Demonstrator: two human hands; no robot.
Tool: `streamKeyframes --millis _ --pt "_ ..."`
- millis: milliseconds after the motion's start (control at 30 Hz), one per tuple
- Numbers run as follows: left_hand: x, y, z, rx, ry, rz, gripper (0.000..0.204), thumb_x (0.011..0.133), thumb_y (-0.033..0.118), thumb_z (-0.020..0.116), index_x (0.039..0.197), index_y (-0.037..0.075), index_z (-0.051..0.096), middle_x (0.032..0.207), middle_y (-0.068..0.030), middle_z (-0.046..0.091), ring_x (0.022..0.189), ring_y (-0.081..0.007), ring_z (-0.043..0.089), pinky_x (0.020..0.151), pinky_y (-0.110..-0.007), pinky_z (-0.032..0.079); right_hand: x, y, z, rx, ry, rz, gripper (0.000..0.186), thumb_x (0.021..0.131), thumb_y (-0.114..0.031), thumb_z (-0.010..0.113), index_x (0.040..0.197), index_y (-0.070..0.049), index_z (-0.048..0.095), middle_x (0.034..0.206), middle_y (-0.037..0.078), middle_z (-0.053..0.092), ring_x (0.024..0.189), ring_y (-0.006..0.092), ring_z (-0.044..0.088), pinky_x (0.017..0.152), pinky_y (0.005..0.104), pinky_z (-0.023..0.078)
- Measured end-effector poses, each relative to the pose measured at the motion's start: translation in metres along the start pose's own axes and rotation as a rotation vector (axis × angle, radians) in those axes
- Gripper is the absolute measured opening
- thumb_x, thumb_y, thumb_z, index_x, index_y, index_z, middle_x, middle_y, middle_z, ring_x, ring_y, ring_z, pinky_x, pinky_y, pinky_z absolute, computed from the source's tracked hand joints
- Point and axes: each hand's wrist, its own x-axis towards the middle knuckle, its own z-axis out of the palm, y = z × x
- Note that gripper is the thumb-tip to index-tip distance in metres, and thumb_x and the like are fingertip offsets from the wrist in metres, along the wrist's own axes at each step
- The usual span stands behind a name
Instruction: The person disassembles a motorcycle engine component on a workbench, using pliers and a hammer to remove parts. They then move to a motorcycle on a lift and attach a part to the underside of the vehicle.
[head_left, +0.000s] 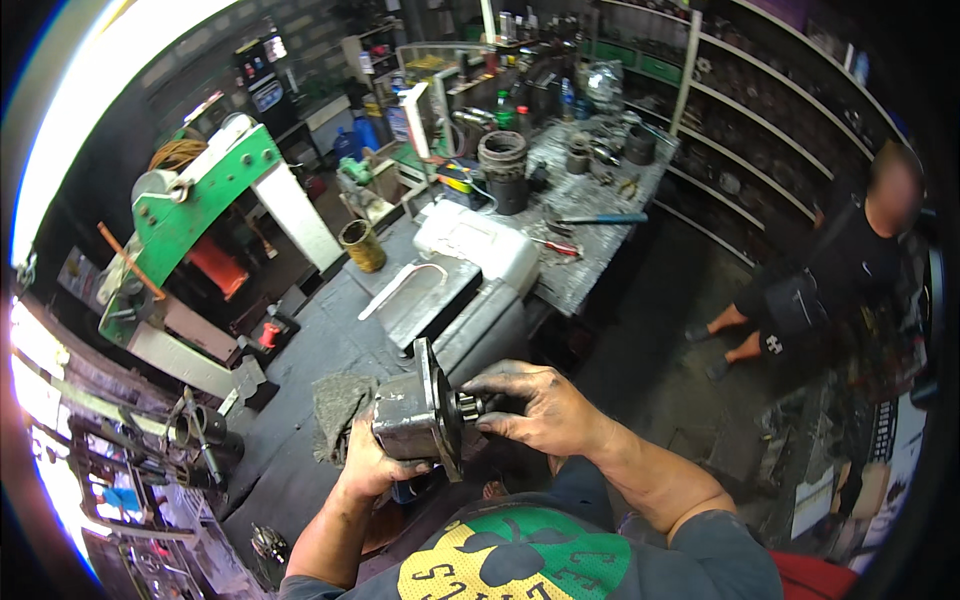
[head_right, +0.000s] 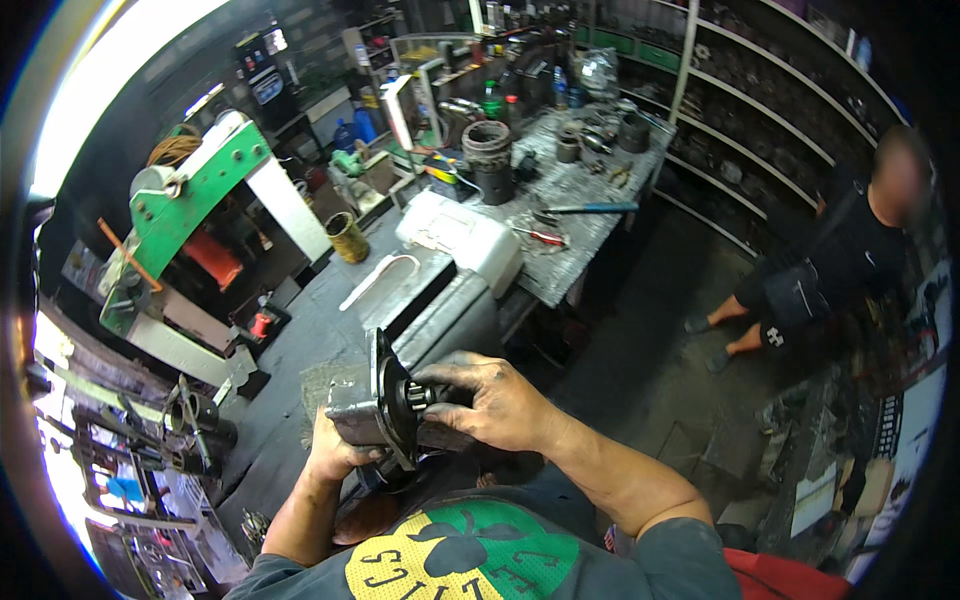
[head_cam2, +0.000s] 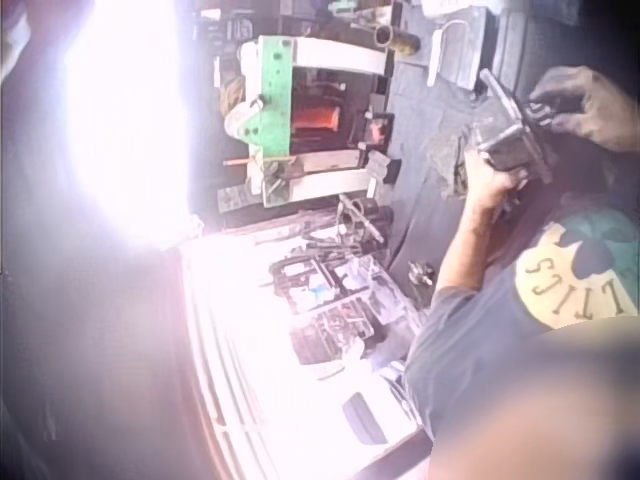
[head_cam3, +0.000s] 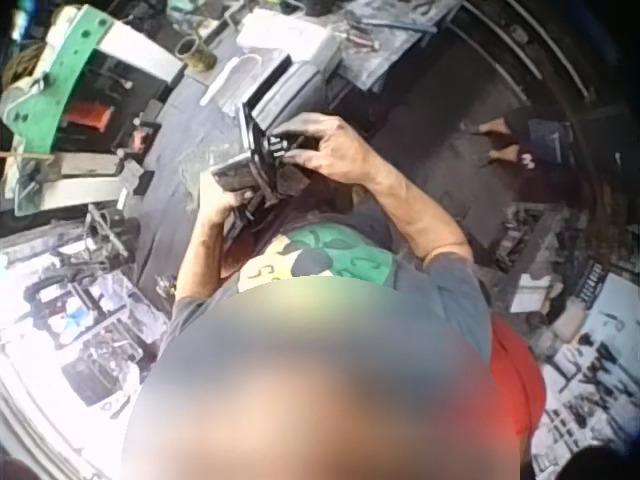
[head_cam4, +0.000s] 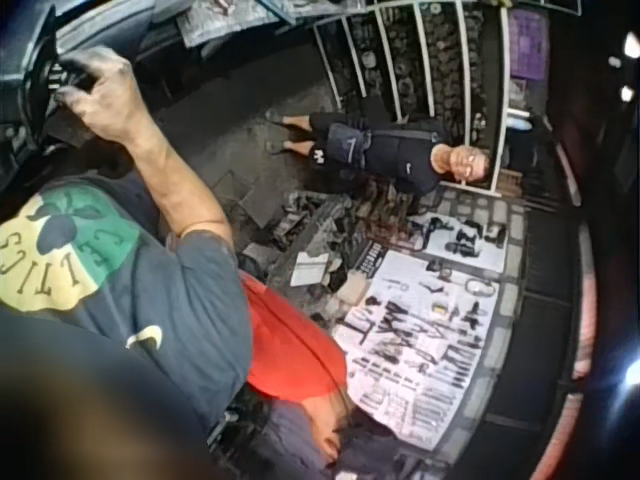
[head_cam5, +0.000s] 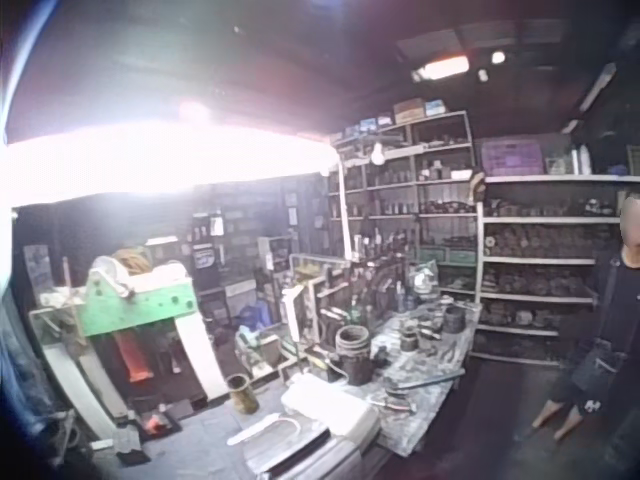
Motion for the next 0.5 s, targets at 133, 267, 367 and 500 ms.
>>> streamKeyframes --millis 133,267,367,500 --pt "0.032 0.0 0.04 -0.069 -0.055 -0.038 0.09 0.055 0.022 0.103 0.134 0.0 0.067 0.122 -0.0078 0.077 0.11 -0.0187 0.072 0.103 -0.038 0.056 -0.025 0.013 -0.033 -0.003 0.102 -0.002 0.037 0.087 -0.011 0.085 0.121 0.001 0.076 0.108 0.018 0.078 0.101 0.0306 0.076 0.092 0.0394 0.059" --pt "0.076 0.011 0.093 -0.036 -0.113 -0.05 0.093 0.058 0.019 0.104 0.138 -0.002 0.062 0.122 -0.0082 0.077 0.111 -0.018 0.072 0.103 -0.038 0.058 -0.055 0.036 -0.089 -0.053 0.26 0.05 0.032 0.084 -0.006 0.08 0.115 0.001 0.076 0.105 0.012 0.078 0.098 0.02 0.075 0.092 0.0349 0.059" --pt "0.121 0.027 0.151 -0.048 -0.134 -0.068 0.1 0.06 0.018 0.103 0.146 -0.005 0.057 0.123 -0.0122 0.077 0.113 -0.0181 0.073 0.104 -0.038 0.058 -0.089 0.073 -0.143 0.508 0.234 0.266 0.07 0.091 -0.011 0.079 0.156 -0.003 0.055 0.135 0.01 0.067 0.119 0.017 0.066 0.105 0.0327 0.053" --pt "0.201 0.036 0.24 0.522 -0.342 0.144 0.1 0.065 0.023 0.1 0.148 -0.009 0.055 0.126 -0.0222 0.076 0.118 -0.0242 0.073 0.108 -0.037 0.055 -0.142 0.152 -0.184 0.929 0.245 0.235 0.113 0.084 -0.052 0.091 0.169 -0.004 0.034 0.162 0.015 0.052 0.147 0.0272 0.053 0.123 0.0477 0.042"
